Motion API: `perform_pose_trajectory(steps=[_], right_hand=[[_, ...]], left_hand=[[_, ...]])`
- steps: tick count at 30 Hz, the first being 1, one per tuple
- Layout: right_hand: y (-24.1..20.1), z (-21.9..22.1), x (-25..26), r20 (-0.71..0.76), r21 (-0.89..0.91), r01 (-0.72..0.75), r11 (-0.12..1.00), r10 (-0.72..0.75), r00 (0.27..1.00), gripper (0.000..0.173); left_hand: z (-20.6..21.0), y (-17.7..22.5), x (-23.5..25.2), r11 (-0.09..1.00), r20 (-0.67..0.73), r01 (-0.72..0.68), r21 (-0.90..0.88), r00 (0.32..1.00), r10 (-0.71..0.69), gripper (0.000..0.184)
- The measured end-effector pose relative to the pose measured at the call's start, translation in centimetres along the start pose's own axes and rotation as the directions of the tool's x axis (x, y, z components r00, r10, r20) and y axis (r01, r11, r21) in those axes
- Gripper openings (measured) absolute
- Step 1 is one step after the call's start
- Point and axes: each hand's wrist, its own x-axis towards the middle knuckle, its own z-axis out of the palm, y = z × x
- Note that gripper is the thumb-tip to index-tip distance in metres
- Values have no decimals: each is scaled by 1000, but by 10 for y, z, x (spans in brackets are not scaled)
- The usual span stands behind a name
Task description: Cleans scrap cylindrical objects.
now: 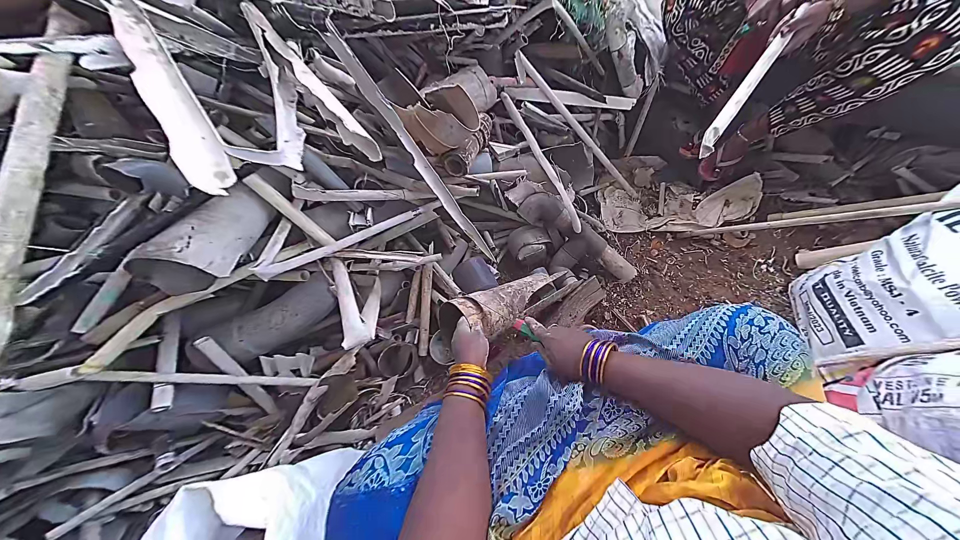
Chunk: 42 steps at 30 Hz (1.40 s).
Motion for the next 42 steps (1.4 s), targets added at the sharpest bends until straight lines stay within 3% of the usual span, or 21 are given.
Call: perform_pose_trajectory(steps=[6, 10, 11, 15, 17, 23, 25, 28, 33, 38, 42], right_hand=[[30, -9, 23, 18, 34, -195, 980, 194, 981, 62], [11, -11, 6, -23, 59, 53, 997, -52, 998, 58], [12, -11, 5, -29, 51, 50, 997, -48, 998, 58], [47, -19, 24, 33, 63, -262, 963, 260, 965, 62], [57, -20, 29, 57, 69, -342, 937, 338, 939, 61], [29, -1, 27, 13, 7, 59, 998, -59, 998, 68], [37, 1, 33, 19, 15, -42, 999, 42, 999, 74], [46, -8, 33, 39, 64, -205, 977, 203, 978, 67], [6, 0, 12, 58, -34, 119, 992, -117, 991, 64], [16, -3, 25, 71, 39, -42, 998, 39, 997, 68], [-6, -2, 9, 125, -28, 128, 991, -124, 984, 62]], left_hand=[[2, 2, -3, 999, -3, 13, 29, 1000, -13, 42], [0, 2, -1, 997, 19, -16, 71, 1000, 14, 43], [0, 1, -2, 996, 26, -20, 84, 1000, 18, 43], [0, 9, -9, 990, 36, -44, 131, 999, 39, 43], [0, 15, -12, 985, 35, -55, 164, 998, 50, 44], [1, 17, -8, 982, 26, -31, 184, 999, 27, 42], [2, 14, -7, 993, -13, -13, 119, 1000, 15, 38], [-10, 21, -9, 998, -121, 15, 66, 993, -7, 36], [-37, 20, -14, 987, -272, 85, -134, 955, -119, 33], [-40, 8, -11, 961, -343, 141, -239, 913, -219, 31], [-48, 3, -1, 964, -335, 204, -169, 908, -251, 34]])
